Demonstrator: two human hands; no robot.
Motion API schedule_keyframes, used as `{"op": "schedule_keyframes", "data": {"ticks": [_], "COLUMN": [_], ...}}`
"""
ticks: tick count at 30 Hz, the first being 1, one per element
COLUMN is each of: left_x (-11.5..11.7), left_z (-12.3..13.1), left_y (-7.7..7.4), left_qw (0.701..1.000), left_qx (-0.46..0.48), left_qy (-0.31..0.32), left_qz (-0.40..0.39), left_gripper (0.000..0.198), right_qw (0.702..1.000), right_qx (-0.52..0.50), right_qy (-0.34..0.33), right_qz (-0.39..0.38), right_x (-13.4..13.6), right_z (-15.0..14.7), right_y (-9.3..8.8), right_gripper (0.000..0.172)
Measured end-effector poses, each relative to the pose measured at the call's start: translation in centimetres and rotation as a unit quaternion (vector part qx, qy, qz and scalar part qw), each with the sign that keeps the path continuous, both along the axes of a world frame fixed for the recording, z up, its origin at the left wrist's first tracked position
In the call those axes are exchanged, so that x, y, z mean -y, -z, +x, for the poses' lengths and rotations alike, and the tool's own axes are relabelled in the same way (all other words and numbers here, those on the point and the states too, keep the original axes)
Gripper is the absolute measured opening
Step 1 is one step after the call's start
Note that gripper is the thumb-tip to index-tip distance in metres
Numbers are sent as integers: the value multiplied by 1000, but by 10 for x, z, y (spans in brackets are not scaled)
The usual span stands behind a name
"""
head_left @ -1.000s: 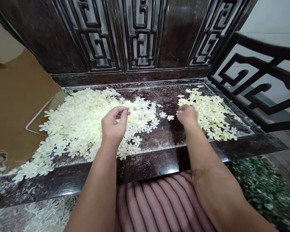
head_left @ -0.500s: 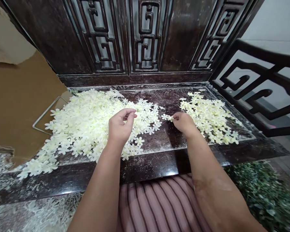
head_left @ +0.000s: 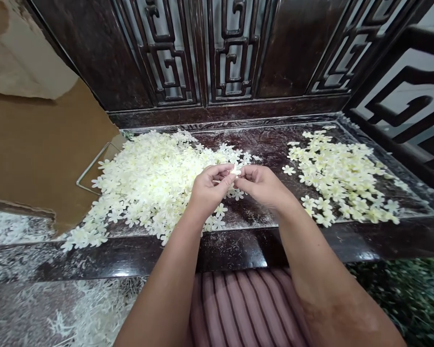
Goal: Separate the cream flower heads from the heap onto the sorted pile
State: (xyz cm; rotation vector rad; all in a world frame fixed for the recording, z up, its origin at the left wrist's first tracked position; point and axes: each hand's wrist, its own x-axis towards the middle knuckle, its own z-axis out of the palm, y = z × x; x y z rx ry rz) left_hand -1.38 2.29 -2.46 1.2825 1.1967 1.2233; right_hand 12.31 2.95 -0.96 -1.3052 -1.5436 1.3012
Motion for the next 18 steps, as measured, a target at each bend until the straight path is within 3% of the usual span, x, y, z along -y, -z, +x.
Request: {"op": "schedule_keyframes", "data": {"ticks": [10,18], "left_x": [0,-1], "left_z": [-3,-7], "left_y": [-2,-4], "left_qw": [999,998], "left_qx": [44,18], "left_qy": [7,11], "left_qz": [-26,-52], "left_gripper": [15,11], "right_qw": [995,996], "right_qx": [-37,-10], "right_qy": [-87,-90], "right_qz": [21,5], "right_x": [1,-1], "right_z": [9,10], "right_y": [-1,0], "right_gripper": [18,18]}}
